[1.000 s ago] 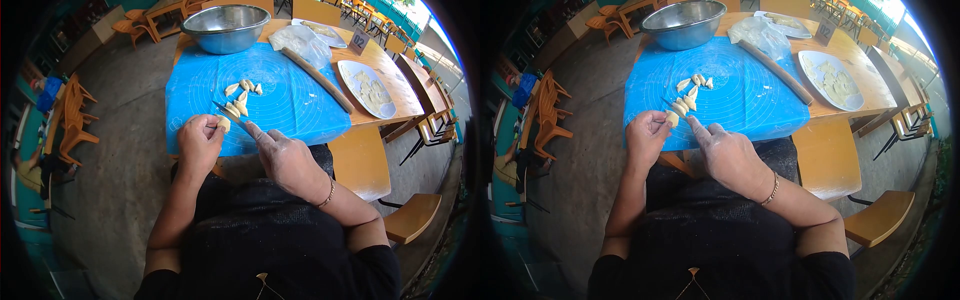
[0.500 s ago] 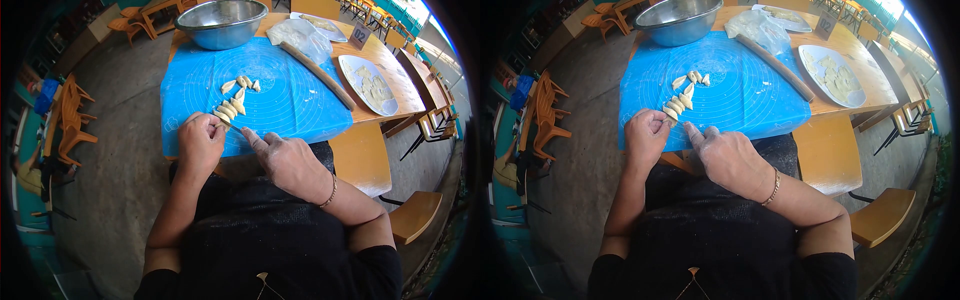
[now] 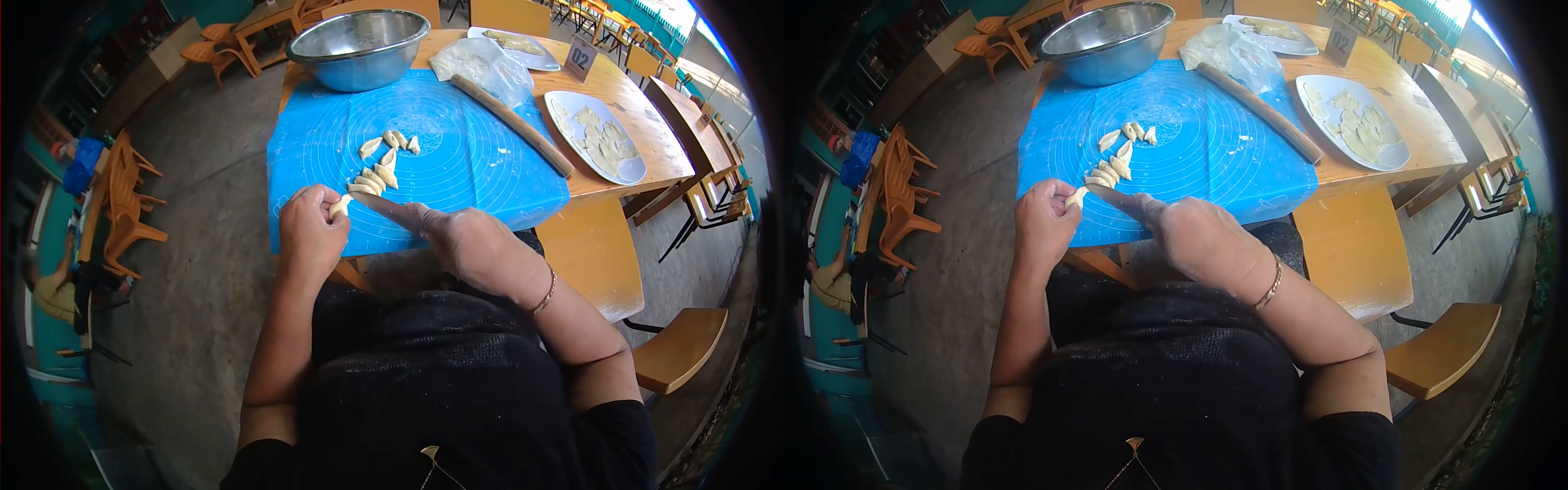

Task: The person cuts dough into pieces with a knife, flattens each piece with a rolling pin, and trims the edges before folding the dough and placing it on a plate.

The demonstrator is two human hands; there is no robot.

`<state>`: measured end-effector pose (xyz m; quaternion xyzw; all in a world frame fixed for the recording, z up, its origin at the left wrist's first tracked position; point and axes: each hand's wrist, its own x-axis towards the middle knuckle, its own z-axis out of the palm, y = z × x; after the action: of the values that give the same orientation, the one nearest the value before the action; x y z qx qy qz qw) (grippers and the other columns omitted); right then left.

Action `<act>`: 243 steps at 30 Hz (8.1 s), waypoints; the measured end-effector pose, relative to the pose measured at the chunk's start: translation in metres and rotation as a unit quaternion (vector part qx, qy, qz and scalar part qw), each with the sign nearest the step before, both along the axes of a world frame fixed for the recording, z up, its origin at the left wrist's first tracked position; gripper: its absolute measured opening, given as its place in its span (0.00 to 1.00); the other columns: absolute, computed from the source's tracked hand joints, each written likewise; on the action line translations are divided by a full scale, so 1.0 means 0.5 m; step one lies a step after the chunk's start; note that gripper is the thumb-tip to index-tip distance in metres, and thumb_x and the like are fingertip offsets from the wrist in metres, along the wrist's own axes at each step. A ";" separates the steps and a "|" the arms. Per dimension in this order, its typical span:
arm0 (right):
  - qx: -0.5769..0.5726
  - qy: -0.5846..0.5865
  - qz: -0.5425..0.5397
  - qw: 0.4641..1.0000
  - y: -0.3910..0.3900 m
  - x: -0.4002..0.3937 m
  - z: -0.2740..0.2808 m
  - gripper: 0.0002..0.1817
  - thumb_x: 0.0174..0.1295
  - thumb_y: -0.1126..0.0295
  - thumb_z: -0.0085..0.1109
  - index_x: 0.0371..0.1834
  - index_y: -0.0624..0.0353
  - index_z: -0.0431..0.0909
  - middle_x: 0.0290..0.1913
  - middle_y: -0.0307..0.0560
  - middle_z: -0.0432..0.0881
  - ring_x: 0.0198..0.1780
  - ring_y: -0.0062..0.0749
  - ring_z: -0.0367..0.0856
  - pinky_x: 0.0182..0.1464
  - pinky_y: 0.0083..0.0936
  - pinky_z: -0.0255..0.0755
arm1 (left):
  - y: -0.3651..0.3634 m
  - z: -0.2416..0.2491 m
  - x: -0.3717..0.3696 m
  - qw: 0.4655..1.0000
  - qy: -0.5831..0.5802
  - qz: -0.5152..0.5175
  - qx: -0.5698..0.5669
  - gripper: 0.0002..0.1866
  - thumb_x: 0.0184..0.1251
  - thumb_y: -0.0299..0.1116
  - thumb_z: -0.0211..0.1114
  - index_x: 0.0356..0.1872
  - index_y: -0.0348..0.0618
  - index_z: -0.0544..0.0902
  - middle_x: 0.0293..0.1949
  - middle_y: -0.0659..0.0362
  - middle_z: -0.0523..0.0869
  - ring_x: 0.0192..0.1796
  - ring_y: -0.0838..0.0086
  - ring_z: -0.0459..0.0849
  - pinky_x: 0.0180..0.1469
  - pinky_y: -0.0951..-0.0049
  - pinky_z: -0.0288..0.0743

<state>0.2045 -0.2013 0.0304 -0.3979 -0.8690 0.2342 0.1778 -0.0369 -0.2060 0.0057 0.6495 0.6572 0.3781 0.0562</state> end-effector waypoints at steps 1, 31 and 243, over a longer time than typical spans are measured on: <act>-0.030 -0.007 -0.019 0.999 0.005 0.000 0.004 0.21 0.71 0.70 0.50 0.66 0.60 0.76 0.35 0.67 0.83 0.39 0.62 0.84 0.41 0.49 0.78 | -0.008 0.009 -0.006 0.998 -0.037 -0.026 -0.033 0.09 0.54 0.23 0.71 0.37 0.32 0.85 0.33 0.53 0.87 0.32 0.73 0.86 0.36 0.72 0.80; 0.105 0.002 0.020 0.994 -0.017 -0.021 -0.010 0.25 0.63 0.76 0.55 0.66 0.67 0.74 0.32 0.58 0.83 0.32 0.50 0.85 0.35 0.40 0.79 | -0.008 0.084 -0.037 0.914 -0.335 -0.173 -0.147 0.07 0.64 0.24 0.70 0.39 0.34 0.81 0.34 0.56 0.88 0.33 0.79 0.85 0.35 0.81 0.77; 0.181 -0.016 -0.276 0.944 0.266 0.231 -0.030 0.15 0.59 0.75 0.52 0.47 0.62 0.84 0.40 0.60 0.82 0.46 0.57 0.81 0.52 0.46 0.75 | 0.308 0.039 0.276 0.857 0.342 -0.380 0.064 0.14 0.62 0.20 0.56 0.46 0.36 0.85 0.40 0.50 0.83 0.50 0.55 0.81 0.58 0.55 0.71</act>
<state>0.3201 -0.0684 0.0157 -0.5867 -0.7559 0.0081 0.2903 0.1009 -0.0522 0.0253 0.9394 0.3112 0.1229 -0.0747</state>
